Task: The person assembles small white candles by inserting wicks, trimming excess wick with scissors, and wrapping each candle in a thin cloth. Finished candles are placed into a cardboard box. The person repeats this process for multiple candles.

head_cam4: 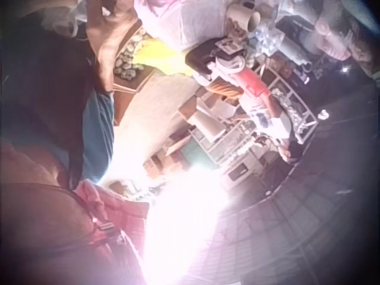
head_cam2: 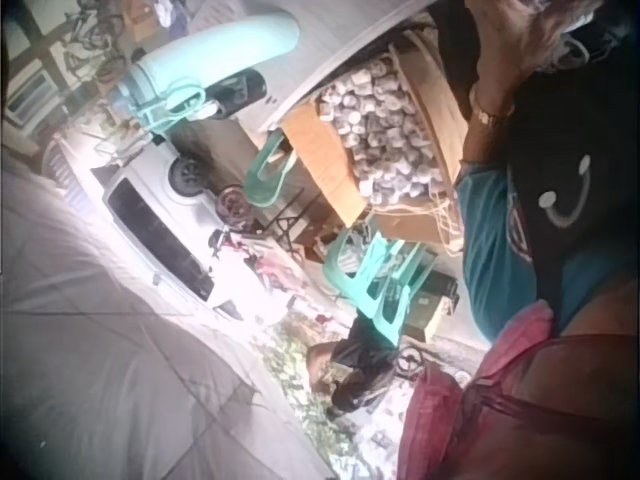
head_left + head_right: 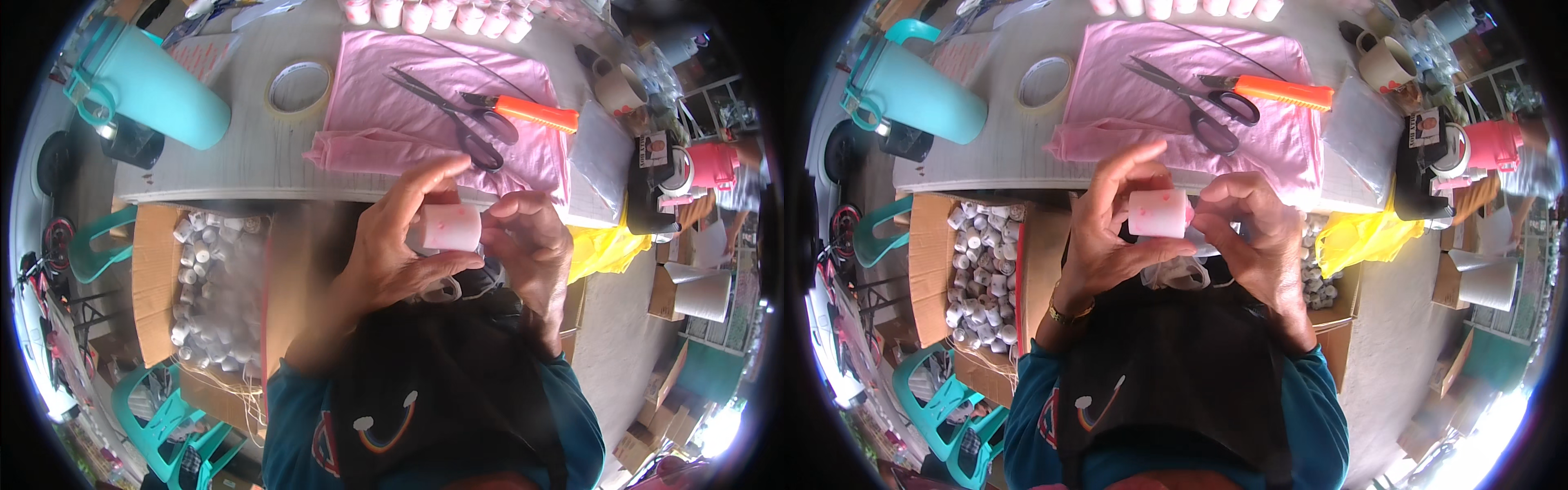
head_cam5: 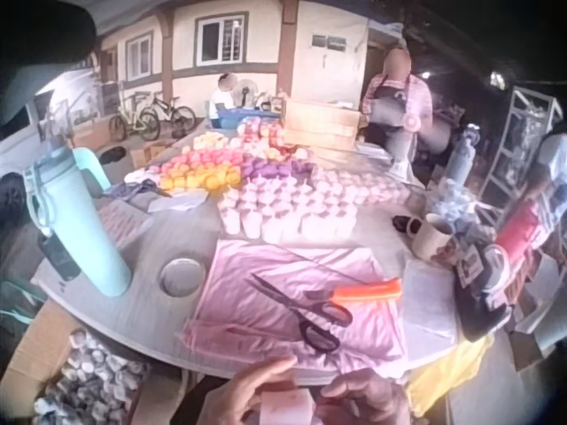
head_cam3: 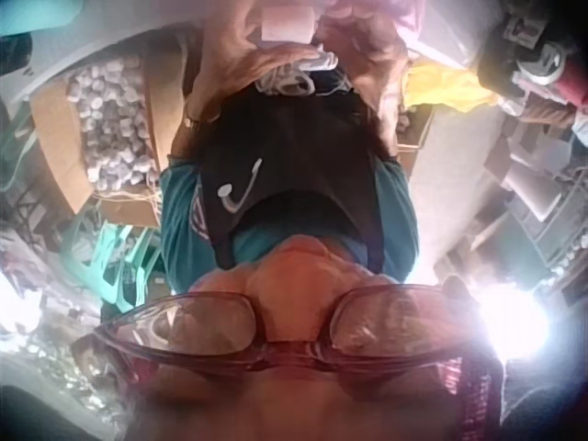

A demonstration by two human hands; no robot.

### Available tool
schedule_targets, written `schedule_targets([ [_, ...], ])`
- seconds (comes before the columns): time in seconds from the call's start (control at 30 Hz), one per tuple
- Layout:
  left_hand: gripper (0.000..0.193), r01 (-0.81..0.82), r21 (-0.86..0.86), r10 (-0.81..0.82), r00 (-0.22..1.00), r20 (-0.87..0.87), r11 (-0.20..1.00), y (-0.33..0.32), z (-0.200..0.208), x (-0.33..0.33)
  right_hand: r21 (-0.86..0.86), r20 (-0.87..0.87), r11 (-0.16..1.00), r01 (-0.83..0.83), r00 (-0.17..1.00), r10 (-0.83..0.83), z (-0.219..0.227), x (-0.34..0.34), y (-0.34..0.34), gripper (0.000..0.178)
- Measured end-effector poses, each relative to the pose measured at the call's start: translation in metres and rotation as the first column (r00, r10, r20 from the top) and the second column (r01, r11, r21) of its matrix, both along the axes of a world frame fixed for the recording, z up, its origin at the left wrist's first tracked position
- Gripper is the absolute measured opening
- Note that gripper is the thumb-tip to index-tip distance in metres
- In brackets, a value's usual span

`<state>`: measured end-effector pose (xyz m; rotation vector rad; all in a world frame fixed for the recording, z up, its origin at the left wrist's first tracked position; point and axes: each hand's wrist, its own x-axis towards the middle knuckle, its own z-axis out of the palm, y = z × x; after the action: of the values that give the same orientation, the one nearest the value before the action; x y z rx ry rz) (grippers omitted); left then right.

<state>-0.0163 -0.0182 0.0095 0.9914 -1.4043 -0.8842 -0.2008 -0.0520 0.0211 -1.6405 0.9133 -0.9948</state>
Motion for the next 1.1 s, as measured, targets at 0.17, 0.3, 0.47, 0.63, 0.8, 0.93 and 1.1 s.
schedule_targets([
  [0.17,0.114,-0.013,0.018,0.014,0.999,-0.043,1.000,0.001,-0.007,0.001,0.301,0.210,0.950,-0.084,0.977,0.020,-0.014,-0.002,0.003,0.027],
  [0.3,0.122,0.022,0.036,-0.018,0.994,-0.106,0.999,0.002,-0.011,0.004,0.367,0.149,0.930,-0.034,0.989,-0.023,-0.015,-0.015,0.004,0.024],
  [0.47,0.124,0.078,-0.012,-0.079,0.994,-0.071,0.997,-0.001,-0.015,-0.003,0.257,0.079,0.966,0.023,0.996,-0.045,-0.012,-0.007,0.014,0.019],
  [0.63,0.108,0.055,-0.015,-0.056,0.980,-0.192,0.998,0.004,-0.017,-0.011,0.047,-0.056,0.999,0.022,0.998,-0.019,-0.011,0.009,0.014,0.020],
  [0.8,0.095,0.175,0.204,-0.074,0.902,-0.425,0.963,0.009,-0.015,-0.009,-0.207,-0.224,0.967,-0.146,0.970,0.098,-0.003,0.003,0.003,0.019],
  [0.93,0.096,0.259,0.263,-0.104,0.868,-0.485,0.929,0.011,-0.007,-0.012,-0.017,-0.107,1.000,-0.001,0.994,-0.001,0.001,0.006,-0.003,0.020],
  [1.1,0.071,0.231,0.321,-0.052,0.875,-0.481,0.918,0.016,-0.004,-0.013,-0.075,0.021,0.984,-0.163,0.986,0.165,-0.006,0.017,-0.012,0.018],
])
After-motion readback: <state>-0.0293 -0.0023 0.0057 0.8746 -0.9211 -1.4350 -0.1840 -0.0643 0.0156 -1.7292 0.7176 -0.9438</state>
